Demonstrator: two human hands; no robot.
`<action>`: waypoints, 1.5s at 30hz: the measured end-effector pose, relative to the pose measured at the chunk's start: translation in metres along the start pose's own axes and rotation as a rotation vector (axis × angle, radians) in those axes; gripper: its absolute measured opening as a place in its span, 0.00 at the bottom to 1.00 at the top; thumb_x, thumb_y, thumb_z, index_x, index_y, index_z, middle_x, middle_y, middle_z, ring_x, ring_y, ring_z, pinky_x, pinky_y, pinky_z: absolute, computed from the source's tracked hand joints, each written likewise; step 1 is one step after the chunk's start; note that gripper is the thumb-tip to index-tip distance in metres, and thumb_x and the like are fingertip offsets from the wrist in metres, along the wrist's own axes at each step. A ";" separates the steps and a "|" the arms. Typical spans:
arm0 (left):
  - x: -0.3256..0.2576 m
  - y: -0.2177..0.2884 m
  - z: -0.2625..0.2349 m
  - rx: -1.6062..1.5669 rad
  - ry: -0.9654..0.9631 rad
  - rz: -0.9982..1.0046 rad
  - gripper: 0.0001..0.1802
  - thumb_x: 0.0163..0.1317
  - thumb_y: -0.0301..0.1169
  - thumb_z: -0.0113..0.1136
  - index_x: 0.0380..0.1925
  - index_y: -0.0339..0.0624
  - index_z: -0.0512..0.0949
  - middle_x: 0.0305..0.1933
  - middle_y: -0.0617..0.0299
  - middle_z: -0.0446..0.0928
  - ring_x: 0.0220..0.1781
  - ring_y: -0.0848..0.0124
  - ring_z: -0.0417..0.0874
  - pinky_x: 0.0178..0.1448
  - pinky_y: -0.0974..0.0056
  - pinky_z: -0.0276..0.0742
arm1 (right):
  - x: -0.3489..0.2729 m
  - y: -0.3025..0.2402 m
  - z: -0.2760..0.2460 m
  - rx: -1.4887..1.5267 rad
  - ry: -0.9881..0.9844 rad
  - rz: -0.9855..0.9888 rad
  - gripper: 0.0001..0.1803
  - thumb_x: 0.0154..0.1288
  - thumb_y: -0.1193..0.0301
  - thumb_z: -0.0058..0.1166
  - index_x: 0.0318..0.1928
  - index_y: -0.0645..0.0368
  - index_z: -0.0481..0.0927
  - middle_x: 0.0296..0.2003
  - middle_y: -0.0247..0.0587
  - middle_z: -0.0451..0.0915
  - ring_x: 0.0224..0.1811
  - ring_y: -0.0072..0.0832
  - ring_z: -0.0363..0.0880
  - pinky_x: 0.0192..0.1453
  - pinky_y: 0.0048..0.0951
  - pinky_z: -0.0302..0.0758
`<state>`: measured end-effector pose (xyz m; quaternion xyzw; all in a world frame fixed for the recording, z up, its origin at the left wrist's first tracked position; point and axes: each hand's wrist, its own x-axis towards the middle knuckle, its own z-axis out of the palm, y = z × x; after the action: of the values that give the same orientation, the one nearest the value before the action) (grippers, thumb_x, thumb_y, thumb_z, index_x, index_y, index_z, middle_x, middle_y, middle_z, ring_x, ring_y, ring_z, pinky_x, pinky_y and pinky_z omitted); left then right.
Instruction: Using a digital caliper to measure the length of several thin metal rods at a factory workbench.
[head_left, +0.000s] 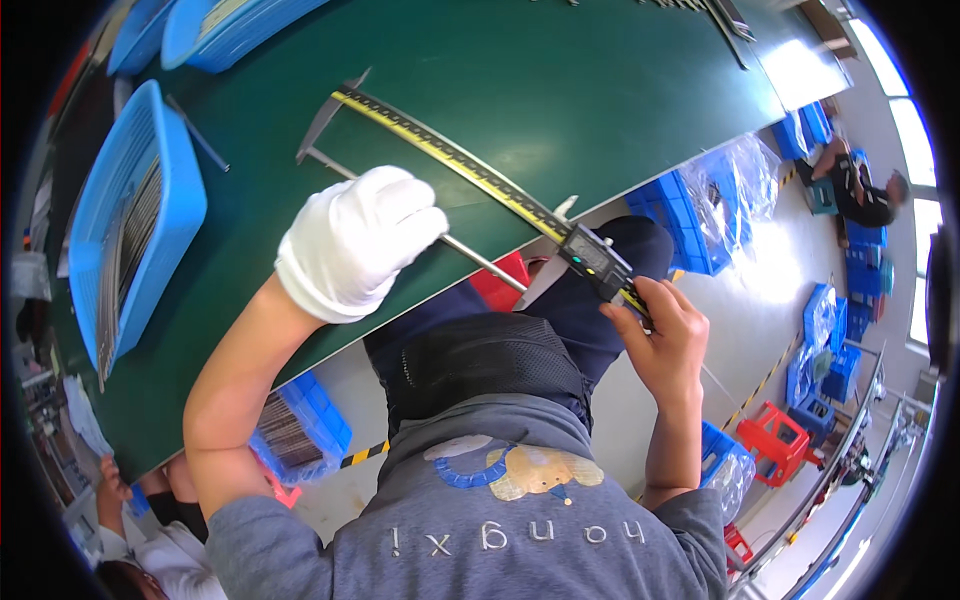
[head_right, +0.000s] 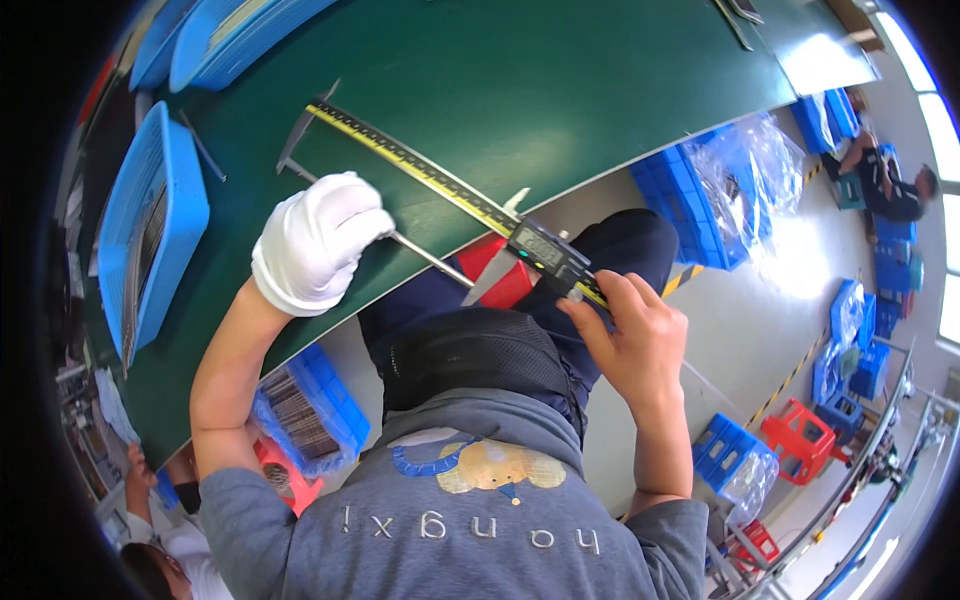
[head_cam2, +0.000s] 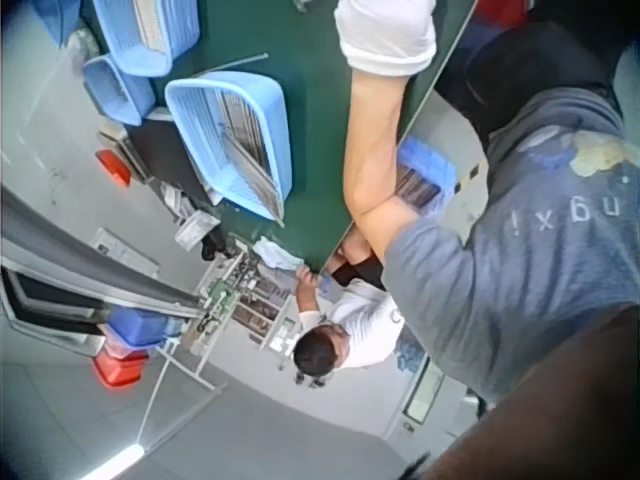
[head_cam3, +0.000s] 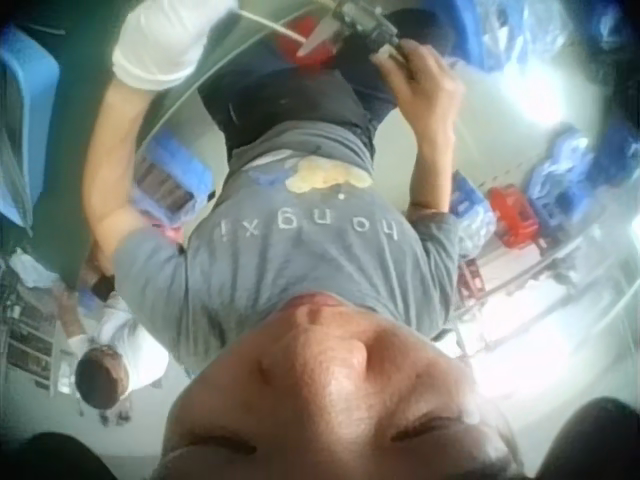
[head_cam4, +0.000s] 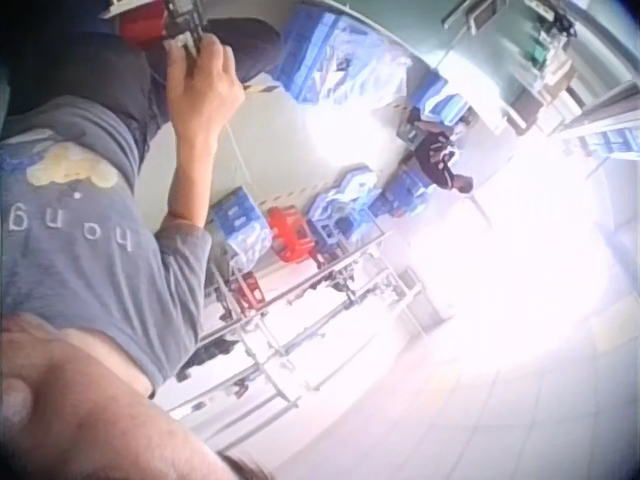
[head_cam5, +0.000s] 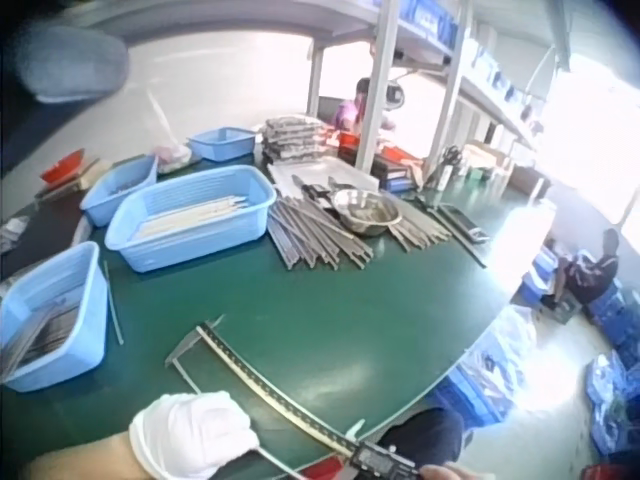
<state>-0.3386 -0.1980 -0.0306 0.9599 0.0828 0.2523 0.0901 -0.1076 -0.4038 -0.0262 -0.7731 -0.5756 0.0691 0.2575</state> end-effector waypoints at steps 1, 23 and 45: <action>0.000 0.000 0.000 -0.011 0.004 0.019 0.12 0.40 0.25 0.62 0.29 0.44 0.76 0.30 0.62 0.72 0.33 0.63 0.77 0.30 0.62 0.77 | 0.000 -0.001 0.000 -0.005 -0.010 -0.004 0.17 0.50 0.62 0.68 0.35 0.58 0.79 0.20 0.36 0.72 0.16 0.30 0.72 0.21 0.30 0.68; 0.004 0.042 0.015 0.104 -0.115 0.057 0.09 0.45 0.31 0.60 0.29 0.46 0.75 0.42 0.58 0.76 0.48 0.58 0.78 0.52 0.50 0.75 | 0.004 -0.005 0.001 -0.030 -0.075 -0.038 0.21 0.53 0.58 0.63 0.43 0.57 0.78 0.26 0.38 0.73 0.24 0.36 0.77 0.25 0.34 0.72; 0.118 -0.178 -0.038 0.198 -0.006 -1.002 0.23 0.64 0.47 0.46 0.45 0.44 0.82 0.51 0.50 0.78 0.55 0.54 0.78 0.58 0.54 0.74 | -0.001 0.007 -0.005 -0.037 -0.169 0.012 0.19 0.56 0.60 0.64 0.43 0.58 0.80 0.34 0.50 0.81 0.34 0.44 0.80 0.40 0.38 0.75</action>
<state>-0.2766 0.0035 0.0195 0.8070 0.5561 0.1661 0.1091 -0.0998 -0.4073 -0.0256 -0.7725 -0.5919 0.1248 0.1934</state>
